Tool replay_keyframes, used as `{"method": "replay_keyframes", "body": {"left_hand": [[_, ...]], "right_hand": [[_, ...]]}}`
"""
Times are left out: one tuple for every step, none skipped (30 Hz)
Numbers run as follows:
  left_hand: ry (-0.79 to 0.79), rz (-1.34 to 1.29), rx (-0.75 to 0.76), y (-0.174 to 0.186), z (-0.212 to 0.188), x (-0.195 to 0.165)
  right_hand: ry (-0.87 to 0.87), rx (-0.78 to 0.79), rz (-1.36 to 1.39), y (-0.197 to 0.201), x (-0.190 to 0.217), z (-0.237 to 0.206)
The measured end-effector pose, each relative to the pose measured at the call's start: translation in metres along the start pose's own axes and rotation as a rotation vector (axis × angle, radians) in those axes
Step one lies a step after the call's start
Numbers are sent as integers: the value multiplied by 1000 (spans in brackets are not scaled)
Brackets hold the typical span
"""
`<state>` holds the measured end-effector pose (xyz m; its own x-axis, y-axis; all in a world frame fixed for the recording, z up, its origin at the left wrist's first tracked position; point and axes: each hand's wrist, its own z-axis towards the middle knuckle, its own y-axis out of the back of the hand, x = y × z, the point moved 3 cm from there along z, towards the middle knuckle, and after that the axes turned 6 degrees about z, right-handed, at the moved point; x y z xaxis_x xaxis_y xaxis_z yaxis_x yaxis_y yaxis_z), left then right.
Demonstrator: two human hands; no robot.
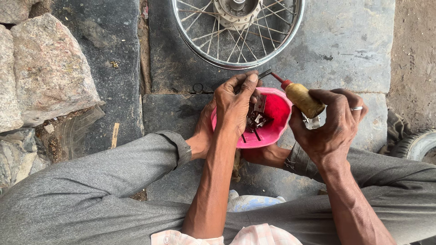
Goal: The person sits on the ground and sorts through small mechanical parts in a pink container. They pick up a metal component, apply lubricant from a bottle, and wipe it with a cloth.
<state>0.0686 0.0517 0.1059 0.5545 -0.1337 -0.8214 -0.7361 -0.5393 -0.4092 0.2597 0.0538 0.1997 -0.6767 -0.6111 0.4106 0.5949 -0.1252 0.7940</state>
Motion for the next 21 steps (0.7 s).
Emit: {"method": "replay_keyframes", "body": {"left_hand": [[2, -5, 0, 0, 0, 1], [4, -11, 0, 0, 1, 1], [3, -14, 0, 0, 1, 1], [2, -17, -1, 0, 1, 2], [2, -20, -1, 0, 2, 2], [4, -16, -3, 0, 2, 3], [4, -13, -5, 0, 2, 3], [5, -10, -7, 1, 2, 3], [3, -11, -6, 1, 3, 3], [1, -12, -4, 0, 3, 3], [0, -13, -3, 0, 3, 3], [2, -16, -4, 0, 2, 3], [3, -19, -4, 0, 2, 3], [4, -22, -4, 0, 2, 3], [-8, -7, 4, -1, 1, 2], [-20, 9, 11, -1, 1, 1], [-32, 24, 19, -2, 0, 0], [-50, 65, 13, -3, -1, -1], [-68, 105, 6, -3, -2, -2], [-85, 145, 0, -3, -3, -4], [-134, 177, 7, -4, -4, -6]], "right_hand": [[-10, 2, 4, 0, 0, 0], [-20, 3, 7, 0, -1, 1], [-11, 1, 10, 0, 0, 1], [-2, 0, 13, 0, 0, 1], [7, -2, 16, 0, 0, 1], [1, -1, 9, 1, 0, 1], [-5, 0, 2, 1, 0, 0], [-11, 2, -4, 1, 0, -1], [-11, 3, 2, 0, -1, -1], [-12, 5, 8, 0, -2, -2], [-14, 7, 13, 0, -3, -2], [-10, 10, 21, -1, -4, -2], [-5, 12, 29, -2, -5, -2], [0, 13, 37, -2, -7, -2], [-7, -2, 41, -2, -10, -1], [-13, -18, 45, -2, -12, -1], [-20, -33, 50, -1, -14, 0], [-42, -40, 45, 1, -16, -1], [-63, -45, 41, 3, -17, -2], [-69, -47, 36, 4, -17, -2], [-74, -48, 32, 5, -17, -3]]}}
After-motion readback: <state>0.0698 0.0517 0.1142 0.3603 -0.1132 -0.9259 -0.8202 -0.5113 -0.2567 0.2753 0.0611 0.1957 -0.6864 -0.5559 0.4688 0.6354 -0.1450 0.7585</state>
